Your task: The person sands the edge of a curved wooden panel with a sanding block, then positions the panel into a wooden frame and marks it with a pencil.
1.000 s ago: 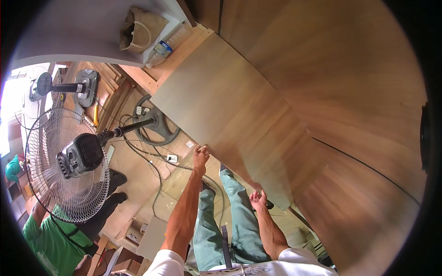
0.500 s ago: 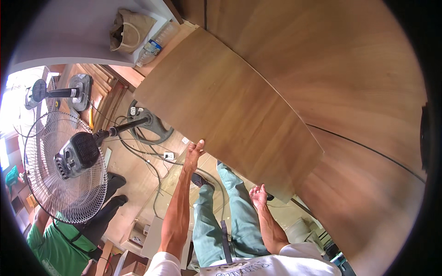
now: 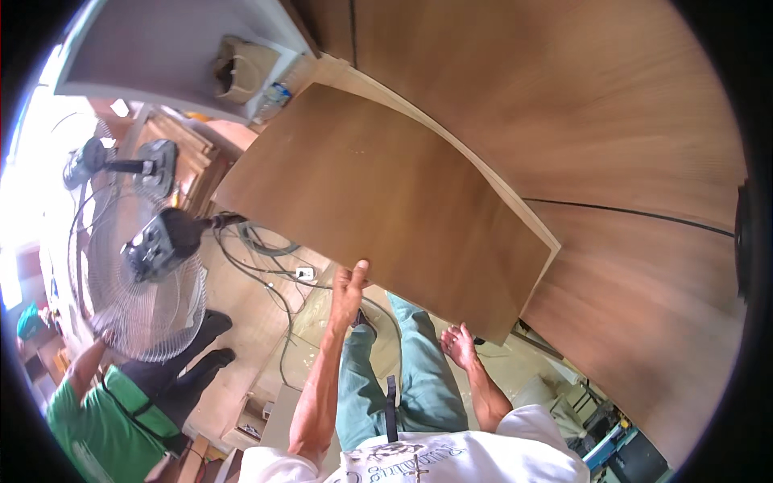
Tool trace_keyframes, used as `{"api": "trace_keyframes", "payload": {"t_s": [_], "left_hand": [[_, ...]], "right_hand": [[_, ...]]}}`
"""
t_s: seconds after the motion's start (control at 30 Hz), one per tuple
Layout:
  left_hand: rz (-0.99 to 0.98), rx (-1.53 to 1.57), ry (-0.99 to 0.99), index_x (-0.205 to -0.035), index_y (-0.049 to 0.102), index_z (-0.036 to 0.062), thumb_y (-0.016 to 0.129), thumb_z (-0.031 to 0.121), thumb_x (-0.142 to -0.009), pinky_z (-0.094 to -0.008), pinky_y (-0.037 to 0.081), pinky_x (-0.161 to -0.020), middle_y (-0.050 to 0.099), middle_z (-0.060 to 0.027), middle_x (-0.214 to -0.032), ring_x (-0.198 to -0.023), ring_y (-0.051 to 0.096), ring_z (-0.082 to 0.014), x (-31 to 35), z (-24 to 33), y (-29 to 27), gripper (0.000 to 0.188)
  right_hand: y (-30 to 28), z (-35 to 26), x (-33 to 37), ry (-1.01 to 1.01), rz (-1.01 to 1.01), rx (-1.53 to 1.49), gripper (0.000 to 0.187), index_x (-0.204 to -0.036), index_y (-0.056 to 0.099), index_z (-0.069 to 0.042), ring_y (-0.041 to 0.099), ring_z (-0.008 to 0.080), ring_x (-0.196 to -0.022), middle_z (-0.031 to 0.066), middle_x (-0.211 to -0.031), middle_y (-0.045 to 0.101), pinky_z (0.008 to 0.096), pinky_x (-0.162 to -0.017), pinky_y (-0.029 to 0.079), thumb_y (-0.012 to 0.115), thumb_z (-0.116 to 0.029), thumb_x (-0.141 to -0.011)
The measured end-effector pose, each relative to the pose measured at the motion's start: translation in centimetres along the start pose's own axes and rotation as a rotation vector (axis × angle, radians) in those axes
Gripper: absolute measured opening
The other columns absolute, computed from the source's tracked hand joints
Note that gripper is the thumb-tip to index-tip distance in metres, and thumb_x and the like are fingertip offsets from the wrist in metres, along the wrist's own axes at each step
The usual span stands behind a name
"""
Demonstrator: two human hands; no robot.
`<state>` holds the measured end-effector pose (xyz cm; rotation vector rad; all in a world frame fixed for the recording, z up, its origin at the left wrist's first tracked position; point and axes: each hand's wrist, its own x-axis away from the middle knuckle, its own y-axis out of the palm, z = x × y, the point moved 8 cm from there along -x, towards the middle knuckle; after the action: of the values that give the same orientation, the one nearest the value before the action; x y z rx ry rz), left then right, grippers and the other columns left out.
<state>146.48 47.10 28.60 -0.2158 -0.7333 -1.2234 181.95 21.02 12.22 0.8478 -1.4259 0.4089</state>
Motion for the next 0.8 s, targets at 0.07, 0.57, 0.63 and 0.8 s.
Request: {"api": "trace_keyframes", "payload": {"t_s": [0.07, 0.57, 0.63, 0.8], "left_hand": [[-0.028, -0.084, 0.066, -0.122, 0.055, 0.0037, 0.059, 0.029, -0.098, -0.0347, 0.052, -0.081, 0.064, -0.0077, -0.110, -0.103, 0.060, -0.0164, 2.0, 1.7, 0.0, 0.036], [0.215, -0.120, 0.830, -0.116, 0.052, -0.0021, 0.053, 0.013, -0.098, -0.0444, 0.047, -0.068, 0.056, -0.0261, -0.085, -0.074, 0.057, -0.0405, 28.2, 23.6, 3.5, 0.024], [0.293, -0.052, 0.972, -0.109, 0.052, -0.0019, 0.054, 0.011, -0.097, -0.0458, 0.046, -0.066, 0.055, -0.0268, -0.084, -0.073, 0.055, -0.0460, 33.2, 25.3, 3.4, 0.018], [0.309, -0.095, 1.144, -0.108, 0.053, 0.0009, 0.055, 0.009, -0.097, -0.0450, 0.044, -0.054, 0.055, -0.0233, -0.076, -0.065, 0.056, -0.0435, 41.3, 28.0, 1.4, 0.014]], "right_hand": [[-1.1, 0.2, 3.6, 0.084, -0.021, 0.170, 0.056, -0.104, 0.062, -0.010, 0.062, 0.0221, -0.098, 0.0080, -0.103, 0.066, 0.0399, -0.088, 0.049, 0.058, -0.064, -0.087], [13.5, -4.7, 35.3, -0.484, -0.236, 1.998, 0.025, -0.092, 0.073, -0.002, 0.067, 0.0135, -0.075, 0.0082, -0.082, 0.073, 0.0311, -0.069, 0.054, 0.067, -0.025, -0.085], [21.8, -5.2, 43.8, -0.761, -0.002, 2.165, 0.030, -0.089, 0.070, -0.002, 0.069, 0.0262, -0.077, 0.0191, -0.081, 0.068, 0.0391, -0.073, 0.053, 0.066, -0.029, -0.080], [35.2, -4.9, 59.7, -1.552, 0.208, 2.062, 0.029, -0.114, 0.062, 0.000, 0.065, 0.0365, -0.102, 0.0222, -0.108, 0.066, 0.0402, -0.087, 0.049, 0.061, -0.019, -0.092]]}}
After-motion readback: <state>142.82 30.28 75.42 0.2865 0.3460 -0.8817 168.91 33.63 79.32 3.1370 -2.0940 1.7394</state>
